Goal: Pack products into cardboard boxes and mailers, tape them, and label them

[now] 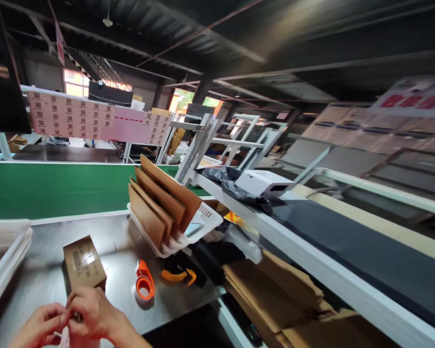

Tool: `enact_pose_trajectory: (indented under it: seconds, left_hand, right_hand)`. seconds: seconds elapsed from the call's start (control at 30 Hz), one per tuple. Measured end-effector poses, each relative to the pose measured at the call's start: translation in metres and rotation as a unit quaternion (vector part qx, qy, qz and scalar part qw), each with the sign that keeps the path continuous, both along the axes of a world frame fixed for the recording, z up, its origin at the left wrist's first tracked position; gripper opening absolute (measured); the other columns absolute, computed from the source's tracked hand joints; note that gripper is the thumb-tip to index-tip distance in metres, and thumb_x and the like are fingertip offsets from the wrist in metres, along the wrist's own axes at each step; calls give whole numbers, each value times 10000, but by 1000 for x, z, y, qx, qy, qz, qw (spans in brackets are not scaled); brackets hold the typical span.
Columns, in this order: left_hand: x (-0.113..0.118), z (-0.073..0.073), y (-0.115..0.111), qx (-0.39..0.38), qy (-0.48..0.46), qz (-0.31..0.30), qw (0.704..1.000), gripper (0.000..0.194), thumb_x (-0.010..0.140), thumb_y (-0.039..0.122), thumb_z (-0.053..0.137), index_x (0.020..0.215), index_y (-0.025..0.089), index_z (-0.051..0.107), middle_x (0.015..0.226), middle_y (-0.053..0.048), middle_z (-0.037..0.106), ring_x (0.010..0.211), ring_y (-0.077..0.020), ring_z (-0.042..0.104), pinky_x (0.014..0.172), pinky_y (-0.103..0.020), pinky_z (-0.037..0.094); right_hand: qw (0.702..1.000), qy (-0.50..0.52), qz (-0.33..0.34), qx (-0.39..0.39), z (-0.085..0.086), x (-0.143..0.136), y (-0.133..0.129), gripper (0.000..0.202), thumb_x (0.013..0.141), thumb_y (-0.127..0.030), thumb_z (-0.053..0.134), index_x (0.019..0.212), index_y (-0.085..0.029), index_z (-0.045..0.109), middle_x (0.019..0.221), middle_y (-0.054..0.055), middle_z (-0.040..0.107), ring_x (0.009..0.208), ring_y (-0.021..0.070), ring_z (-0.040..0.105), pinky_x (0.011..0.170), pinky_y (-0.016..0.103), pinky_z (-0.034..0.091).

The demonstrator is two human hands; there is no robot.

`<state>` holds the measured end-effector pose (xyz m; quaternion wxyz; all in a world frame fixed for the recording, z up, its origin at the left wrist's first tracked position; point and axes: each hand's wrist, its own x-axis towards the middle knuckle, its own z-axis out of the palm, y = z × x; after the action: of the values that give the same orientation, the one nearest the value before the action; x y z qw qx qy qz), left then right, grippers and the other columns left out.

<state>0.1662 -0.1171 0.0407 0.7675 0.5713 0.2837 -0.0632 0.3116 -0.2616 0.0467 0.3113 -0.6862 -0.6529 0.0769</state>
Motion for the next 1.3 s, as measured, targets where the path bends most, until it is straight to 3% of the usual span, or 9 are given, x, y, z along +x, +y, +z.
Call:
enact_pose_trajectory:
  seconds: [0.23, 0.37, 0.53, 0.7, 0.8, 0.9, 1.0, 1.13, 1.3]
  left_hand:
    - [-10, 29, -16, -85, 35, 45, 995, 206, 559, 353, 715, 645, 202, 605, 621, 36, 535, 683, -162, 544, 662, -280, 461]
    - [-17, -5, -4, -11, 98, 70, 993, 164, 650, 360, 632, 710, 212, 596, 602, 50, 521, 627, -151, 526, 597, -257, 419]
    - [-50, -59, 23, 207, 253, 80, 942, 195, 798, 233, 593, 626, 226, 504, 605, 13, 563, 666, -180, 584, 610, -270, 357]
    - [-100, -86, 19, 277, 282, 48, 917, 205, 798, 160, 578, 630, 227, 481, 609, 32, 502, 684, -179, 537, 636, -296, 285]
    - [-120, -100, 11, 278, 263, 26, 923, 156, 780, 201, 569, 652, 226, 483, 639, 36, 505, 703, -179, 533, 661, -293, 309]
    - [-130, -112, 7, 266, 264, 60, 925, 115, 743, 267, 570, 661, 225, 502, 662, 27, 532, 748, -200, 557, 688, -296, 345]
    - [-133, -117, 3, 244, 271, 89, 927, 131, 718, 338, 570, 667, 227, 523, 680, 15, 560, 779, -221, 578, 703, -305, 372]
    - [-132, -112, -2, 223, 274, 96, 931, 201, 687, 414, 594, 642, 239, 507, 659, 20, 526, 755, -219, 563, 705, -312, 386]
    - [-127, -102, -3, 204, 285, 91, 932, 261, 617, 478, 603, 598, 255, 468, 630, 14, 484, 755, -235, 537, 732, -346, 400]
  right_hand:
    - [989, 34, 103, 103, 31, -9, -17, 68, 936, -283, 633, 911, -230, 667, 1042, 73, 781, 925, 201, 713, 796, 324, 568]
    - [966, 216, 63, 124, 41, -9, -32, 86, 959, -204, 574, 929, -247, 642, 880, 37, 759, 818, 182, 711, 783, 330, 574]
    - [916, 338, -173, 133, 21, 49, 15, 181, 971, -392, 628, 895, -230, 606, 900, 74, 732, 843, 210, 706, 803, 366, 588]
    - [939, 290, -184, 21, -28, 124, 108, 183, 811, -343, 645, 913, -211, 569, 826, 15, 676, 727, 164, 655, 699, 294, 567]
    - [956, 242, -166, -7, -58, 136, 131, 231, 758, -231, 609, 982, -175, 626, 872, 31, 705, 764, 173, 662, 728, 302, 572]
    - [972, 180, -150, -17, -79, 129, 126, 471, 745, -148, 609, 1212, -142, 672, 1150, 123, 745, 1033, 242, 688, 962, 407, 573]
    - [992, 59, -113, -19, -91, 122, 118, 494, 869, -169, 619, 1360, -144, 670, 1504, 227, 603, 1372, 349, 560, 1147, 558, 460]
    - [994, -79, 18, -67, -92, 122, 119, 381, 1042, -288, 532, 1368, -228, 720, 1531, 136, 637, 1459, 295, 528, 1217, 519, 404]
    - [973, -156, -13, -168, -91, 113, 97, 699, 1036, -518, 578, 1635, -171, 478, 1743, 205, 335, 1617, 418, 288, 1295, 614, 241]
